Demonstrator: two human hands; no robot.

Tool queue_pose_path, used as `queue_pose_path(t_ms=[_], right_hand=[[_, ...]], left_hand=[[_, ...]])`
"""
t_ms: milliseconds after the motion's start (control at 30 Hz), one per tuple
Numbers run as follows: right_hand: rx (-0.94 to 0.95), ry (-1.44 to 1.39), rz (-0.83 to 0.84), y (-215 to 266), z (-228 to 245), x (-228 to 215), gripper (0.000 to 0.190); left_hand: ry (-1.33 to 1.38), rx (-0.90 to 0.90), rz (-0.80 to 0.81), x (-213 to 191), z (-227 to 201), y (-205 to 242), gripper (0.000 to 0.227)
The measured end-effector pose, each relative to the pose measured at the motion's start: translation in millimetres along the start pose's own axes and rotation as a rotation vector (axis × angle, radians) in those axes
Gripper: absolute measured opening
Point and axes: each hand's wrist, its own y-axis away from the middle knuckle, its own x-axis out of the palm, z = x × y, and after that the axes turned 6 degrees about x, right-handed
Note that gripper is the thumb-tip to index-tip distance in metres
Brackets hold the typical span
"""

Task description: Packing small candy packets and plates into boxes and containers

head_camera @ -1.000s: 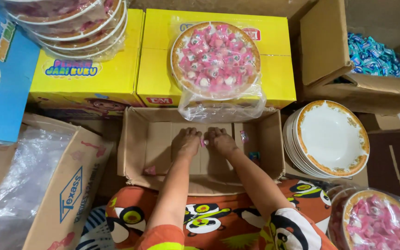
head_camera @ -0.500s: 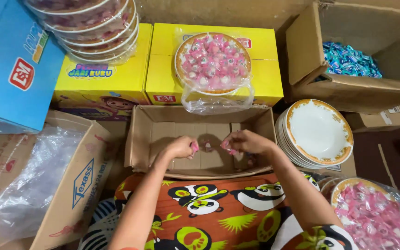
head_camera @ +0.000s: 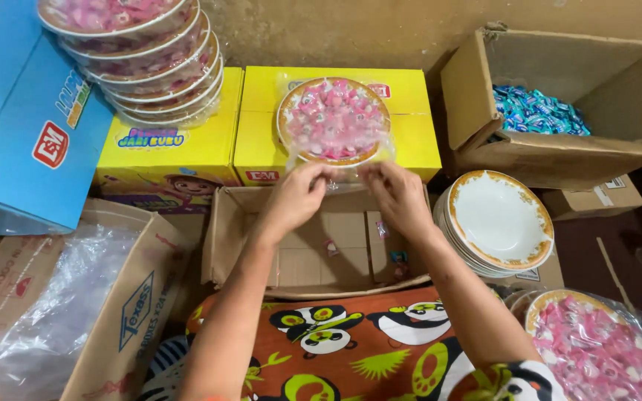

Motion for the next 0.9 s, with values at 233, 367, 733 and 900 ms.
queue_pose_path(t_ms=[233,367,733,900], right_hand=[[0.453,-0.07,0.728,71.1,-89.1,122.5,0.025],[0.038,0.593,1.149,80.5,-99.2,176.4,0.043],[-0.485,1.093,0.426,213.2,-219.1,274.3,0.025],[-0.22,0.684,1.241,159.8,-170.5,223.5,0.021]], left_hand=[[-0.209,-0.485,0.561,64.3,238.3,100.7,0.031],[-0.703,-0.672,1.082,95.4,301.6,119.3,0.054],[-0.602,-1.046,1.361,69.6,189.0,89.9,0.067],[-0.442,-0.58,1.277,178.8,407.8,160.7,0.051]])
